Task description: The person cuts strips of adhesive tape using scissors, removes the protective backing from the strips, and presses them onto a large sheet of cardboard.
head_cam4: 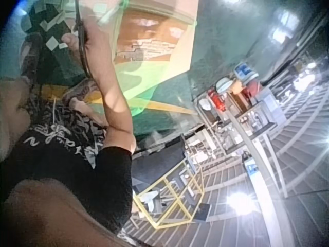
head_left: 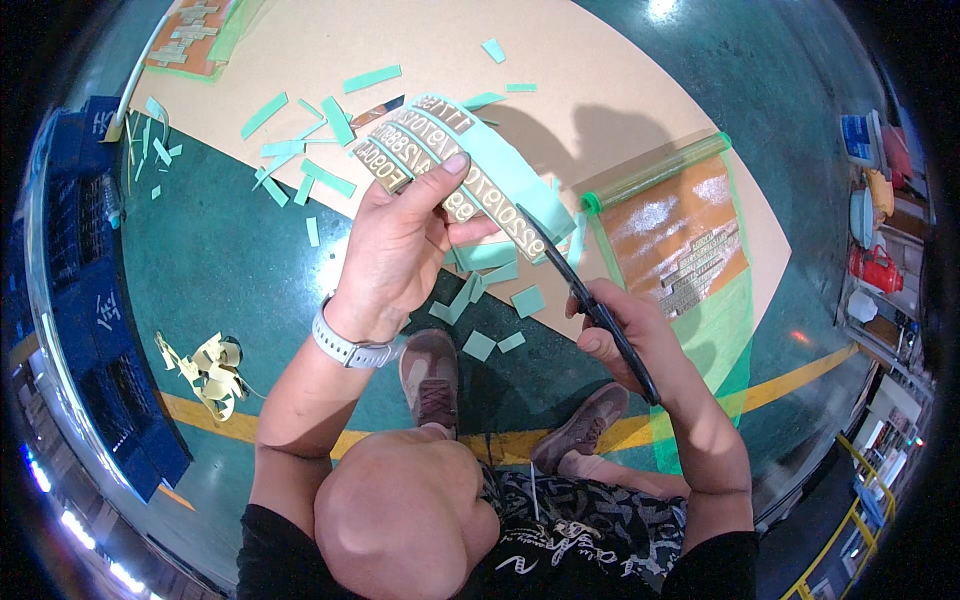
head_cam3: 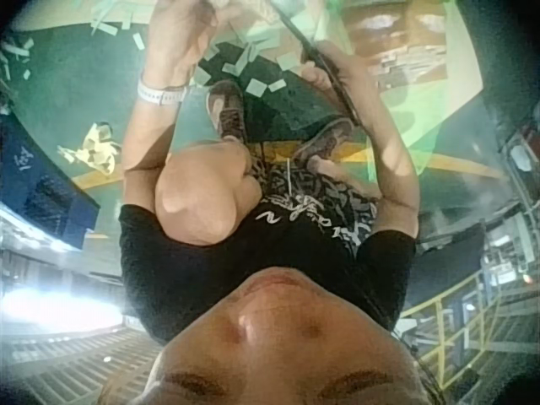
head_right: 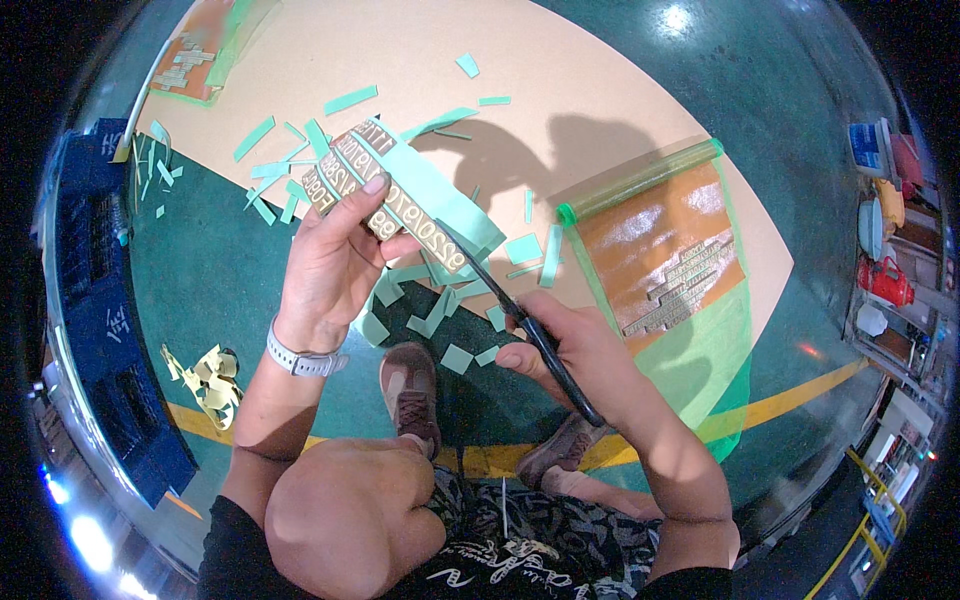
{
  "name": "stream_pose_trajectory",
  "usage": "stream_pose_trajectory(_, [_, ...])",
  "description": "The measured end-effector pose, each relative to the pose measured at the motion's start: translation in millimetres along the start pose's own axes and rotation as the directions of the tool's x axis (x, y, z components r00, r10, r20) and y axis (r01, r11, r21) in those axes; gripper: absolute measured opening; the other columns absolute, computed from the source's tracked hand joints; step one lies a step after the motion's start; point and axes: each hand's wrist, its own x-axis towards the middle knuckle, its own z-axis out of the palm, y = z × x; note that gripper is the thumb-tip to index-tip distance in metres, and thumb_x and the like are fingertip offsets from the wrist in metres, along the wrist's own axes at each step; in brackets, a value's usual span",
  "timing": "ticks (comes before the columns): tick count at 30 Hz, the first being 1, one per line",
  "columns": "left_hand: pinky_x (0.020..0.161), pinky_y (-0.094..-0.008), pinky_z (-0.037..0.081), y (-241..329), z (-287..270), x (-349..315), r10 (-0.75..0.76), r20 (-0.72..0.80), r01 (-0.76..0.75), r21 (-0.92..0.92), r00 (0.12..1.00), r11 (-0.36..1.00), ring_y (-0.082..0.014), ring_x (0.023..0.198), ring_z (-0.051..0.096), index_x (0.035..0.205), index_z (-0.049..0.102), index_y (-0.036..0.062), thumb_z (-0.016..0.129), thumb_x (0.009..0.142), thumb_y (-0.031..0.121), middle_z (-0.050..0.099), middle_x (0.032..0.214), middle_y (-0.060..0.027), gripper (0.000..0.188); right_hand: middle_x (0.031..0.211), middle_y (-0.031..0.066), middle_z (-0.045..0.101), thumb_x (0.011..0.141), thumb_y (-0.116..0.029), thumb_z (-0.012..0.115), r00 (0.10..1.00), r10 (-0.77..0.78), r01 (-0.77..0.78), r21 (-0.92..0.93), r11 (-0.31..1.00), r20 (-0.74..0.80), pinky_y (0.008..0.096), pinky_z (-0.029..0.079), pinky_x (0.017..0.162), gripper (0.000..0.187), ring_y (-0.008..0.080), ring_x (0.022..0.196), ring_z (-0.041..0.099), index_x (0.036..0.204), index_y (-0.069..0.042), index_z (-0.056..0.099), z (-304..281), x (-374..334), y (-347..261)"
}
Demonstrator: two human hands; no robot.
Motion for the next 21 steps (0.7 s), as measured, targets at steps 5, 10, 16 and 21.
stream_pose_trajectory(5, [0.063,-0.0269,0.060,-1.0,0.2,0.9,-0.005,0.000,0.005,-0.005,1.000,1.000,-0.0191,0.083,0.065,0.115,0.049,-0.0014,0.054,0.088,0.010,0.062,0.097,-0.0120,0.029,0.058,-0.0013,0.040,0.076,-0.056,0.062,0.998,-0.019,0.021,0.049,0.999,-0.056,0.0224,0.032,0.050,0.056,0.0069,0.055,0.039,0.092,-0.003,0.055,2.5,1.0,-0.1])
stream_pose_trajectory(10, [0.063,-0.0263,0.059,0.1,2.2,0.7,-0.007,-0.008,0.007,-0.003,1.000,1.000,-0.0187,0.082,0.065,0.114,0.049,-0.0012,0.054,0.088,0.009,0.062,0.096,-0.0117,0.029,0.057,-0.0002,0.039,0.078,-0.054,0.062,0.998,-0.024,0.027,0.045,0.999,-0.061,0.0233,0.032,0.049,0.053,0.0078,0.054,0.039,0.090,-0.003,0.055,1.8,0.0,3.1])
stream_pose_trajectory(16, [0.064,-0.0272,0.060,0.4,4.0,0.6,-0.017,-0.028,0.016,-0.015,0.999,1.000,-0.0191,0.083,0.065,0.114,0.049,-0.0012,0.054,0.088,0.009,0.062,0.096,-0.0120,0.028,0.056,0.0007,0.039,0.078,-0.053,0.062,0.995,-0.060,0.060,0.002,0.998,-0.080,0.0239,0.033,0.049,0.051,0.0078,0.053,0.039,0.088,-0.004,0.055,1.7,1.5,4.2])
stream_pose_trajectory(21, [0.065,-0.0288,0.060,-0.7,-0.3,2.3,-0.037,0.007,0.037,0.008,0.999,0.999,-0.0206,0.084,0.065,0.114,0.049,-0.0014,0.053,0.088,0.009,0.062,0.098,-0.0124,0.028,0.058,0.0011,0.042,0.078,-0.054,0.062,0.995,-0.076,0.080,0.069,0.994,-0.063,0.0245,0.035,0.050,0.053,0.0090,0.055,0.042,0.091,-0.003,0.055,1.4,1.6,7.1])
